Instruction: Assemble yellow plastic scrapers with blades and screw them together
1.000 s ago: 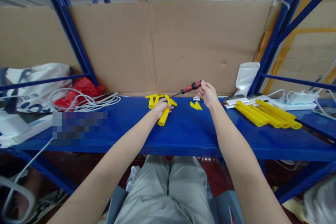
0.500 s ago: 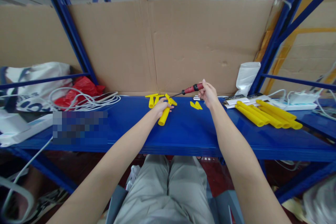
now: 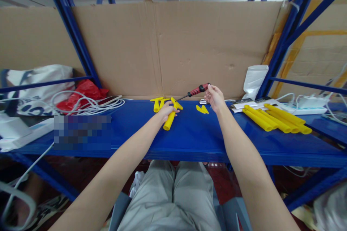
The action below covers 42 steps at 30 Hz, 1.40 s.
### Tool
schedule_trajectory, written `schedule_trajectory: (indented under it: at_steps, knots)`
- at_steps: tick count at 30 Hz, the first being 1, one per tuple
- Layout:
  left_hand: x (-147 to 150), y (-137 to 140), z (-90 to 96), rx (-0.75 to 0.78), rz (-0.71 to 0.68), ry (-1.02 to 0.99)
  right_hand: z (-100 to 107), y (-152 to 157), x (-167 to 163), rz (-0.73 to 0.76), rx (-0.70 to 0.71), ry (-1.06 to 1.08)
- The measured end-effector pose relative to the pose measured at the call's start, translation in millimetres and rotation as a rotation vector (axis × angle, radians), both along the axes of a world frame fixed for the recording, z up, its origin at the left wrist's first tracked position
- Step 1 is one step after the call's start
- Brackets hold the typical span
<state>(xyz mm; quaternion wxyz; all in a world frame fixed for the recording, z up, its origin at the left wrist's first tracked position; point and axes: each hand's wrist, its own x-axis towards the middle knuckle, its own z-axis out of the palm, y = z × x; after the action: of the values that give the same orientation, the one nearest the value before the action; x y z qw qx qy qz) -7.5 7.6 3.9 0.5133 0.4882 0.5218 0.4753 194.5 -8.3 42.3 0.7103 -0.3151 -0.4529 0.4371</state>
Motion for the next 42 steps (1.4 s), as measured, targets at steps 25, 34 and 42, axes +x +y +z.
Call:
schedule_trajectory:
  at_steps: [25,34,42]
  knots:
    - [1.0,-3.8,2.3,0.002,-0.003,0.018,0.7,-0.7,-2.1,0.000,-0.010,-0.035]
    - [0.7,-4.1,2.3,0.003,-0.004,0.024,-1.4,1.3,-2.2,-0.019,-0.021,-0.049]
    - [1.3,-3.5,1.9,0.002,-0.006,0.029,-1.8,2.3,-3.2,-0.094,-0.074,-0.045]
